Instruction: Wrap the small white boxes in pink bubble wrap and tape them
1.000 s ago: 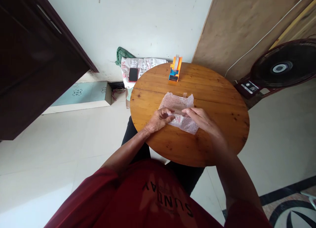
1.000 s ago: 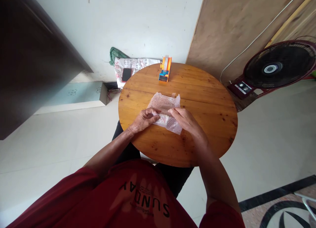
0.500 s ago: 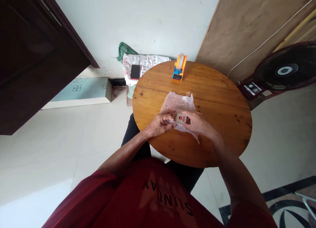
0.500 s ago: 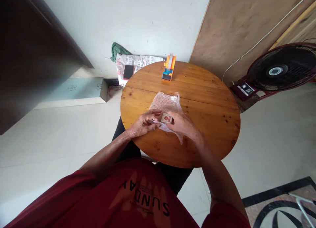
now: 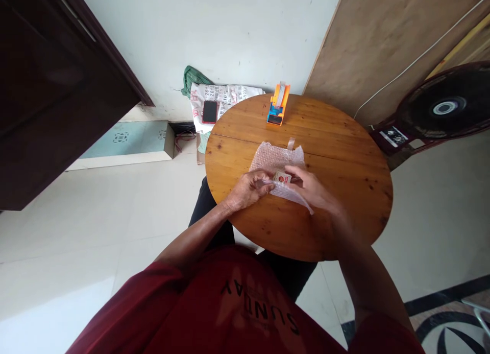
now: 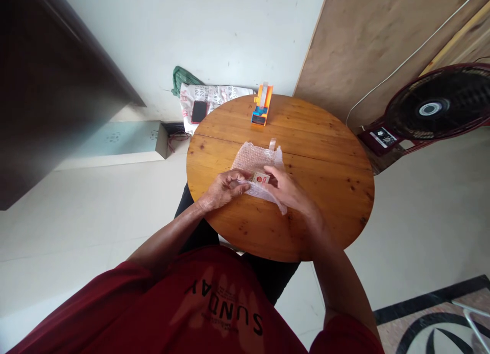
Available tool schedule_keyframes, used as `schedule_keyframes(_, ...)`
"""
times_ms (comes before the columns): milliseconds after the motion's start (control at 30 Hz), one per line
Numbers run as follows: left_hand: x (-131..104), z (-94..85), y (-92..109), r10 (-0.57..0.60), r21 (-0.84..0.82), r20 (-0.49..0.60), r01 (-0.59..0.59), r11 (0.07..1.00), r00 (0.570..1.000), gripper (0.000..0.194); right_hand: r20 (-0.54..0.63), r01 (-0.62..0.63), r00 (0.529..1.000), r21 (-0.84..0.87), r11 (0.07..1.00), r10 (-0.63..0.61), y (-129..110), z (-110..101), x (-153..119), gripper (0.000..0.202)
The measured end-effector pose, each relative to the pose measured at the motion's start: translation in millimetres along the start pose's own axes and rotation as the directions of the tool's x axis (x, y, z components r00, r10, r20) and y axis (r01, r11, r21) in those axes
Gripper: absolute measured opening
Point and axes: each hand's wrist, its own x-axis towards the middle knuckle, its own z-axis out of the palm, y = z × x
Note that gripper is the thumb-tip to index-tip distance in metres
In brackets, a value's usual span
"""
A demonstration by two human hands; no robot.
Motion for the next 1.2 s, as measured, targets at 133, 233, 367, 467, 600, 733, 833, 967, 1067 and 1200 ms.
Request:
schedule_keyframes(133, 13, 4.9, 0, -0.11, 0.079, -0.055, 0.114, 0.99, 0.992, 0.019, 0.011, 0.038, 0.999, 0.373, 0.927, -0.046, 21, -12, -18, 0.051)
schedule_keyframes(233, 24, 8.6, -1, -0.163, 0.077, -0.072, 0.168, 0.983, 0.984, 0.019, -0.015, 0.003, 1.0, 0.376, 0.927, 0.002, 23, -13, -26, 0.057)
schedule_keyframes(367, 35, 14.0, -8, -0.217, -0.062, -0.082, 0.212, 0.975, 0.973, 0.019, -0.17, -0.058, 0.98, 0.263, 0.963, 0.105, 19, -2, -23, 0.032)
schedule_keyframes(467, 41, 16.7, -12, -0.236, -0.159, -0.036, 0.227, 0.961, 0.971, 0.027, -0.246, -0.035, 0.963, 0.282, 0.959, 0.107, 20, 5, -17, 0.03)
schedule_keyframes(600, 45, 18.4, -13, -0.245, -0.217, -0.029, 0.233, 0.948, 0.969, 0.032, -0.282, -0.075, 0.946, 0.295, 0.952, 0.162, 20, 9, -14, 0.03)
schedule_keyframes(733, 47, 20.0, -13, -0.265, -0.204, -0.063, 0.247, 0.947, 0.962, 0.028, -0.282, -0.146, 0.933, 0.27, 0.952, 0.223, 20, 13, -13, 0.025)
schedule_keyframes(833, 47, 20.2, -13, -0.273, -0.198, -0.041, 0.261, 0.945, 0.961, 0.025, -0.303, -0.159, 0.928, 0.207, 0.965, 0.218, 22, 15, -12, 0.023)
schedule_keyframes(967, 46, 19.5, -12, -0.291, -0.211, -0.021, 0.28, 0.937, 0.957, 0.024, -0.366, -0.13, 0.918, 0.088, 0.988, 0.153, 27, 21, -12, 0.018)
schedule_keyframes(1067, 44, 19.4, -10, -0.296, -0.223, -0.025, 0.283, 0.933, 0.955, 0.024, -0.456, -0.074, 0.889, -0.058, 0.996, 0.039, 28, 26, -15, 0.02)
schedule_keyframes(1200, 44, 19.9, -11, -0.298, -0.18, -0.039, 0.287, 0.941, 0.954, 0.023, -0.516, 0.051, 0.802, -0.443, 0.895, -0.301, 18, 30, -23, 0.022)
